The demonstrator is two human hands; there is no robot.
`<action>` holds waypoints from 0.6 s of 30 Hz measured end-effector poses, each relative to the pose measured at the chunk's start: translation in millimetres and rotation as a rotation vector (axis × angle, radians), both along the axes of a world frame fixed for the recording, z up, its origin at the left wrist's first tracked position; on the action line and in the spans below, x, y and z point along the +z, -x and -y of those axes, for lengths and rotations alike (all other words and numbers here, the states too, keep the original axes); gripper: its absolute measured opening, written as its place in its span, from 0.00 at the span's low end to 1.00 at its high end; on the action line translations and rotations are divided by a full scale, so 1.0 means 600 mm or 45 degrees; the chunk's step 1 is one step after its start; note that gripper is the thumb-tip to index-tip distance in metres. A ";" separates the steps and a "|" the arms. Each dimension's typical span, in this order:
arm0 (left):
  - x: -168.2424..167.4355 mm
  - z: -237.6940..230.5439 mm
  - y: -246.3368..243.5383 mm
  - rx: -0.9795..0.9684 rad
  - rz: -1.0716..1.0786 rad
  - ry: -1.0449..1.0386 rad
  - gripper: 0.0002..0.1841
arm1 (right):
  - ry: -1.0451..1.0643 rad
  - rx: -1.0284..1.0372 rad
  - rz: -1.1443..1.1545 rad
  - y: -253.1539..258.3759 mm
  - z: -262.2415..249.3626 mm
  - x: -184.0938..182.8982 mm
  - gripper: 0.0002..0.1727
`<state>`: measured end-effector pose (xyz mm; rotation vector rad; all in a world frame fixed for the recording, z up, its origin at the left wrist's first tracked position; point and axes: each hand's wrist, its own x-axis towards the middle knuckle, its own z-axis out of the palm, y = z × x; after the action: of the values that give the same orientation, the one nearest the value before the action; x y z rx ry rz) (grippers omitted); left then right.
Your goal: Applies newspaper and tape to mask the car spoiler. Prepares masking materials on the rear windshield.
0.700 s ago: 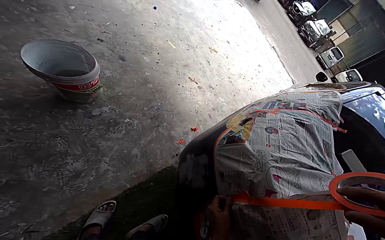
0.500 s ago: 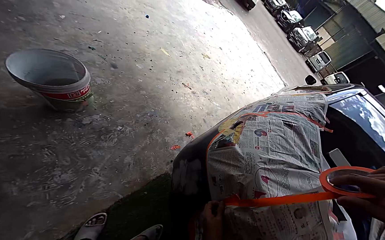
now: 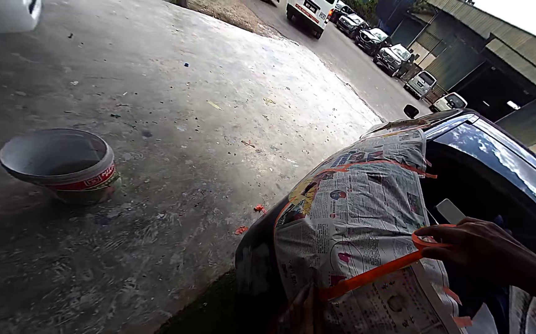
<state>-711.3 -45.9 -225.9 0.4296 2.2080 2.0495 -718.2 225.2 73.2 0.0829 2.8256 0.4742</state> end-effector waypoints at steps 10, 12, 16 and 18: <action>-0.009 0.010 -0.002 -0.201 -0.374 0.309 0.37 | 0.106 -0.021 0.003 -0.009 -0.010 -0.013 0.23; 0.012 0.008 -0.005 -0.236 -0.486 0.282 0.38 | 0.089 -0.047 0.044 -0.008 -0.011 -0.019 0.23; 0.073 -0.008 0.001 -0.409 -0.775 0.339 0.34 | 0.037 -0.137 0.150 -0.006 -0.005 -0.045 0.23; 0.099 -0.023 0.010 -0.515 -0.818 0.463 0.32 | -0.009 -0.201 0.234 0.000 0.004 -0.065 0.25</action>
<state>-717.6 -31.9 -166.6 1.5056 2.4500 1.3801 -717.9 222.5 34.1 0.2489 2.6124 0.4322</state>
